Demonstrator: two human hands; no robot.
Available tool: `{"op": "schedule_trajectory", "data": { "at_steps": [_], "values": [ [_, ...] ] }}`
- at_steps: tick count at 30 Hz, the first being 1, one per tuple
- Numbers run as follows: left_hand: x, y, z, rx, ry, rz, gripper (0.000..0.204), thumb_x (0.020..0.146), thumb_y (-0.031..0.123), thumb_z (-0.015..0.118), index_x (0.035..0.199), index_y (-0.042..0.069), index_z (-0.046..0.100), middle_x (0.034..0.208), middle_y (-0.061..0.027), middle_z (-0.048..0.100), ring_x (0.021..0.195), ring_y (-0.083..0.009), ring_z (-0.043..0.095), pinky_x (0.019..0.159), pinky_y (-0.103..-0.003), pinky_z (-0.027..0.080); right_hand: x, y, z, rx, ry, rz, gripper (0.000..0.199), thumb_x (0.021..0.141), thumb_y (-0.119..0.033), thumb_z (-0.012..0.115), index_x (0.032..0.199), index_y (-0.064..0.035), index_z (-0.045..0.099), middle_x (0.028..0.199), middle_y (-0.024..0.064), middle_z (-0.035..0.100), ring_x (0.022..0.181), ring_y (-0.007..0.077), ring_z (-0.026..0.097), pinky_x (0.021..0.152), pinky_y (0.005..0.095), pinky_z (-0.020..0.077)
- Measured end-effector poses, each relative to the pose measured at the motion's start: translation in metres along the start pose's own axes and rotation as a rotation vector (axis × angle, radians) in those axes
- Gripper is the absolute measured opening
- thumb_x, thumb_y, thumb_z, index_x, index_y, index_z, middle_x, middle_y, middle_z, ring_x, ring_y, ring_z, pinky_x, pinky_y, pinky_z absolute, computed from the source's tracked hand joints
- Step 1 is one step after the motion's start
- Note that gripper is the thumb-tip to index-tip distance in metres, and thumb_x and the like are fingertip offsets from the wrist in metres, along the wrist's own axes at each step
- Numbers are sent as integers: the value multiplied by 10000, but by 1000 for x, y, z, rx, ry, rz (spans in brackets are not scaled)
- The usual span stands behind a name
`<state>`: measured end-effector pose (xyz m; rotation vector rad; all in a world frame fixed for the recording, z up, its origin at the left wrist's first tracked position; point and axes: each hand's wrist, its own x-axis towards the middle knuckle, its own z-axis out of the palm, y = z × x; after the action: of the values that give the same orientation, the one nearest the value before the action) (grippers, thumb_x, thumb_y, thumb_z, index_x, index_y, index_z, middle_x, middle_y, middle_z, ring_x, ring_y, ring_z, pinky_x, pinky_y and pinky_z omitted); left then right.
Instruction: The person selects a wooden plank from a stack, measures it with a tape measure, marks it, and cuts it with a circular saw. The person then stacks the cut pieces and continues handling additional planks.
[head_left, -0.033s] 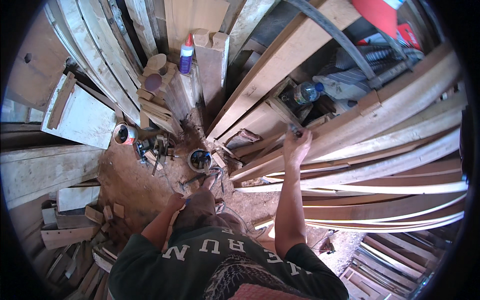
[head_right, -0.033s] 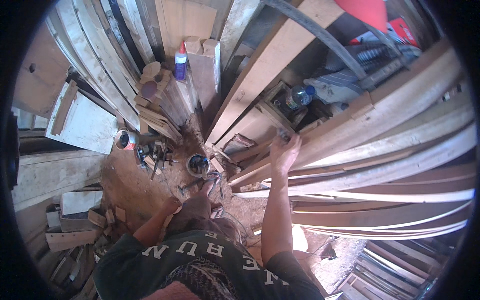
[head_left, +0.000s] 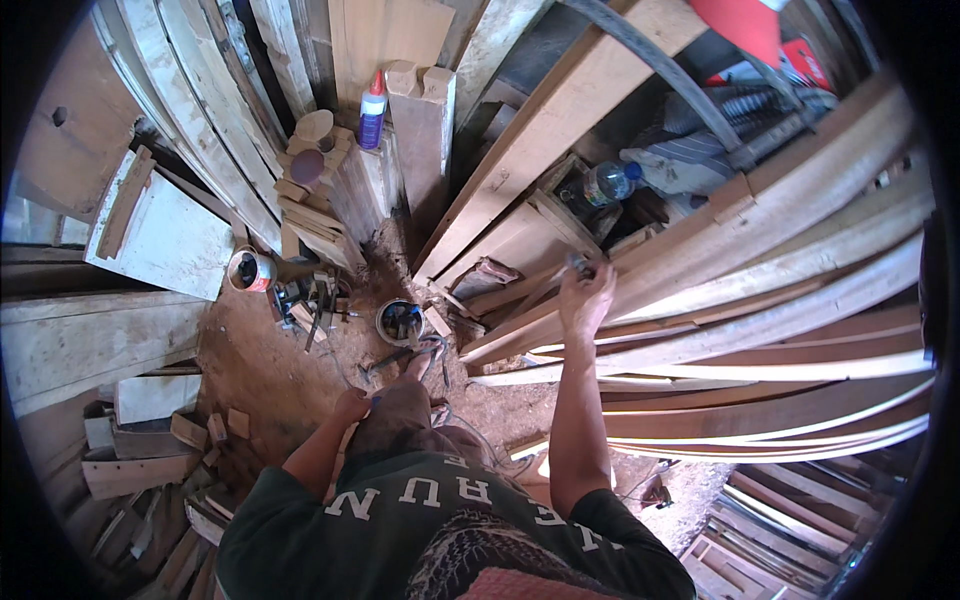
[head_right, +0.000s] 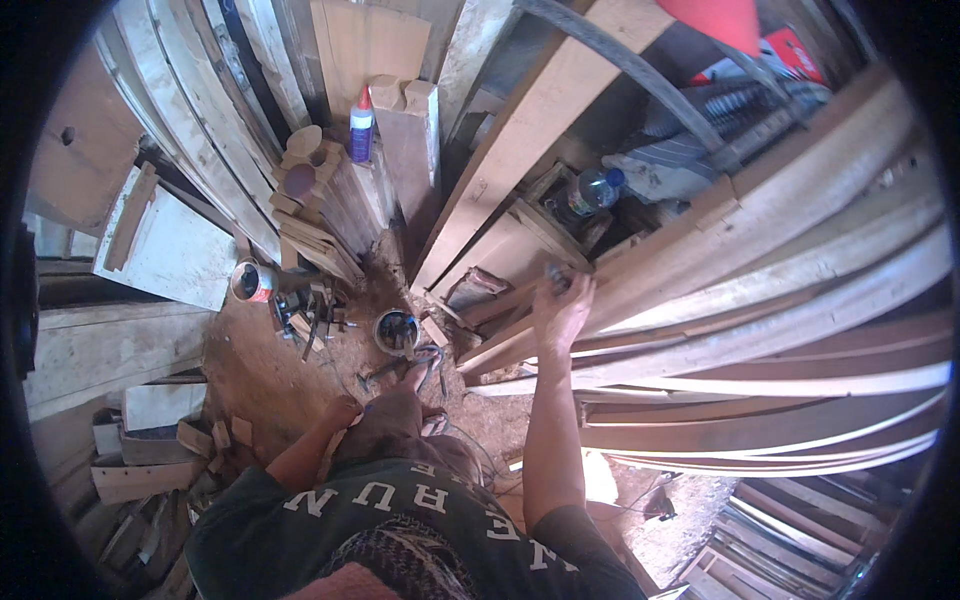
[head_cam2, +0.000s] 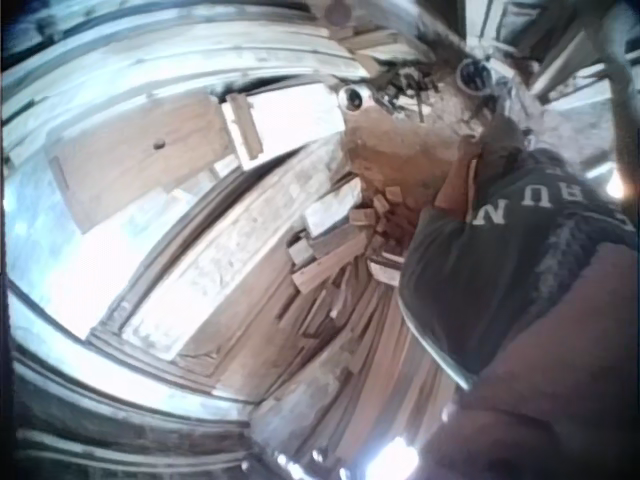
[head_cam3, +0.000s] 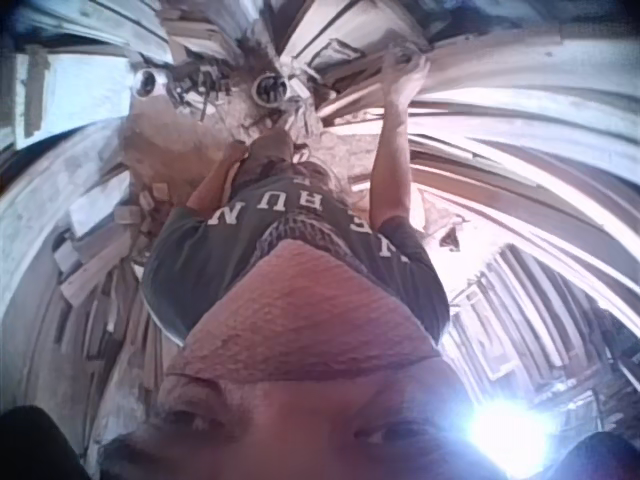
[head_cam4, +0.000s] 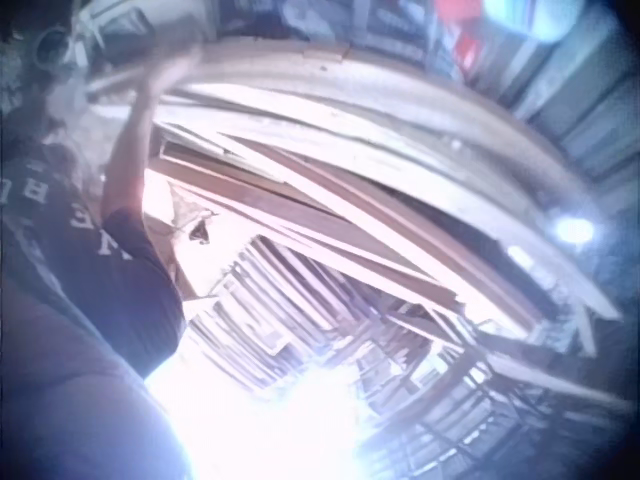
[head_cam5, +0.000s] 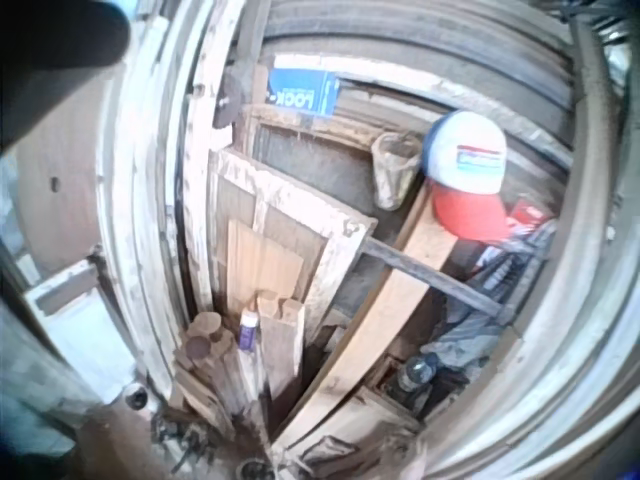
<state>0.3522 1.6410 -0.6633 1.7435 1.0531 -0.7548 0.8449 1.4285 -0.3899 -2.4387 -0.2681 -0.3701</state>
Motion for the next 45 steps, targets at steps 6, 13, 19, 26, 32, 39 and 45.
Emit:
{"op": "schedule_trajectory", "data": {
  "at_steps": [6, 13, 19, 26, 32, 39, 45],
  "values": [
    [-67, 13, 3, 88, 4, 31, 524, 812, 327, 689, 1216, -4, 720, 1216, -239, 714, 1147, -399, 678, 1041, -431, 513, -142, 18, -76, 93, -170, -105, 239, 846, -165, 779, 930, -10, 617, 876, 177, 624, 816, 379, 627, 752, 483, 512],
    [-53, -49, 39, 97, 93, 108, 489, 803, 404, 700, 1166, 82, 768, 1207, -205, 728, 1146, -387, 679, 1026, -454, 507, -243, 32, -142, 172, -302, 24, 244, 841, -172, 792, 914, -4, 631, 854, 179, 660, 802, 357, 654, 740, 458, 530],
    [-41, -115, 38, -277, 18, 46, 436, 852, 322, 705, 1127, -12, 754, 1126, -179, 754, 1006, -306, 718, 874, -436, 556, -298, 55, -176, 149, -350, 108, 290, 863, -257, 777, 961, -7, 669, 935, 178, 693, 856, 360, 686, 785, 462, 543],
    [-66, -138, 7, -282, 110, 67, 324, 874, 256, 716, 1058, -7, 756, 993, -150, 761, 906, -269, 716, 785, -434, 566, -296, 29, -171, 176, -375, 120, 294, 858, -232, 784, 980, 15, 679, 925, 193, 702, 864, 347, 696, 789, 445, 548],
    [-60, -157, -21, -229, 49, 21, 271, 871, 218, 703, 1028, 3, 752, 932, -135, 753, 833, -251, 712, 721, -420, 562, -249, -7, -117, 191, -340, -20, 288, 840, -210, 793, 977, 12, 674, 905, 201, 696, 851, 356, 698, 779, 433, 554],
    [-42, -141, -91, -186, -59, -63, 235, 868, 192, 694, 1008, 11, 745, 886, -124, 742, 771, -236, 704, 663, -405, 554, -118, -135, -65, 134, -312, -75, 281, 863, -234, 790, 985, -8, 676, 844, 177, 713, 758, 321, 710, 712, 416, 555],
    [26, -157, -183, -290, 39, 226, 186, 877, 136, 653, 1013, 22, 709, 789, -109, 701, 661, -208, 675, 547, -357, 517, 93, -274, -93, 144, 0, -535, 195, 911, -185, 724, 965, 1, 700, 862, 175, 715, 777, 263, 709, 722, 390, 547]
  ]
}}
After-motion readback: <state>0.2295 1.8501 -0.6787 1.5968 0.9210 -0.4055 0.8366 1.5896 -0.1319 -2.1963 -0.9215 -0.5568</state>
